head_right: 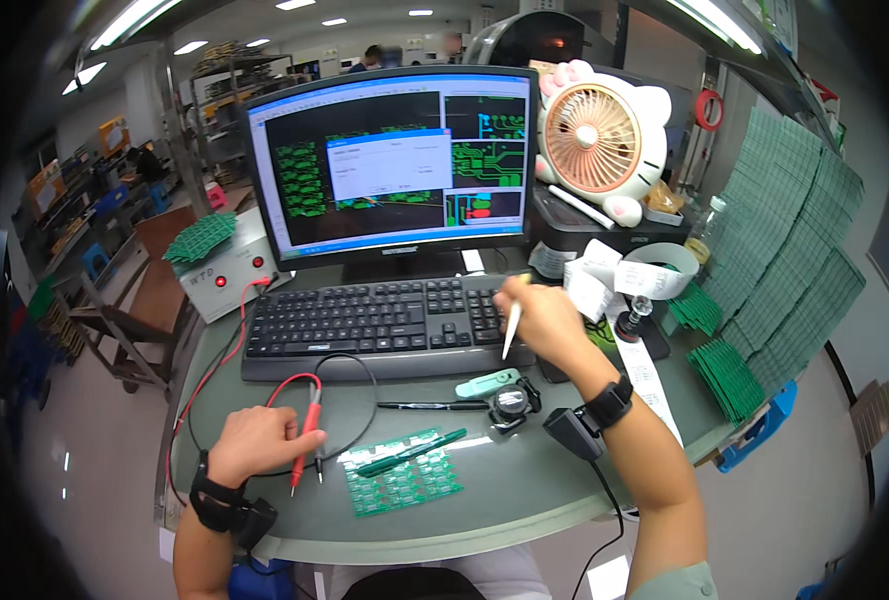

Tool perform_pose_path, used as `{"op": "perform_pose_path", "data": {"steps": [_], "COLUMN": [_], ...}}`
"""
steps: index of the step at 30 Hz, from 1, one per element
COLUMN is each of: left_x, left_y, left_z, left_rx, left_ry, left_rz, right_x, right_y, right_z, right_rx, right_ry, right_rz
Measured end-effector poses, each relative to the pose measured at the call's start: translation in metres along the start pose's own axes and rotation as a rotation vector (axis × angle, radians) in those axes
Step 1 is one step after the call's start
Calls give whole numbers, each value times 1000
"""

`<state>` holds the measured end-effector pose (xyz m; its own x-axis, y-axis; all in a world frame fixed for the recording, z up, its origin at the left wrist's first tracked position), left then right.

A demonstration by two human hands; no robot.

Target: Testing and inspecting printed circuit boards using multimeter probes and a computer interface.

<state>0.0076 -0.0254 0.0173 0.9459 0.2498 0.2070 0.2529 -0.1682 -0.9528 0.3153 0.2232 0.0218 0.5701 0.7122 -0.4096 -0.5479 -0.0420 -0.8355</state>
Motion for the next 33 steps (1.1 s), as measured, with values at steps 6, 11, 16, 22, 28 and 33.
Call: {"op": "perform_pose_path", "data": {"steps": [6, 11, 16, 22, 28, 33], "left_x": [9, -5, -50, -59, -51, -38], "left_y": [10, 10, 0, -32, -59, -55], "left_z": [4, -2, -28, -47, -27, -5], "left_rx": [-42, 32, 96, 281, 205, 161], "left_ry": [67, 22, 162, 459, 972, 1014], "left_rz": [3, -204, -1106, -1961, -2178, -2179], "right_x": [13, -32, -103, -114, -112, -122], "right_y": [-7, -22, -10, 34, 33, 40], "right_z": [-14, -36, -76, -89, -80, -93], "right_rx": [-40, 47, -301, -446, -405, -453], "right_ry": [107, 103, -164, -226, -166, -449], "right_rz": [-258, 99, 315, 132, 140, 104]}}
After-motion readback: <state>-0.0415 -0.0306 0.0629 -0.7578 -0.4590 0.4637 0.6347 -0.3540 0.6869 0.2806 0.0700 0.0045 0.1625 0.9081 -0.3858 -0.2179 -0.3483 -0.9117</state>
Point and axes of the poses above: each hand's wrist, its own z-axis towards the middle knuckle, its own y-axis out of the palm, x = y × z, the point moved 1 cm from there along z, towards the middle knuckle, and after that the axes turned 6 degrees about -x, right-handed, at the moved point
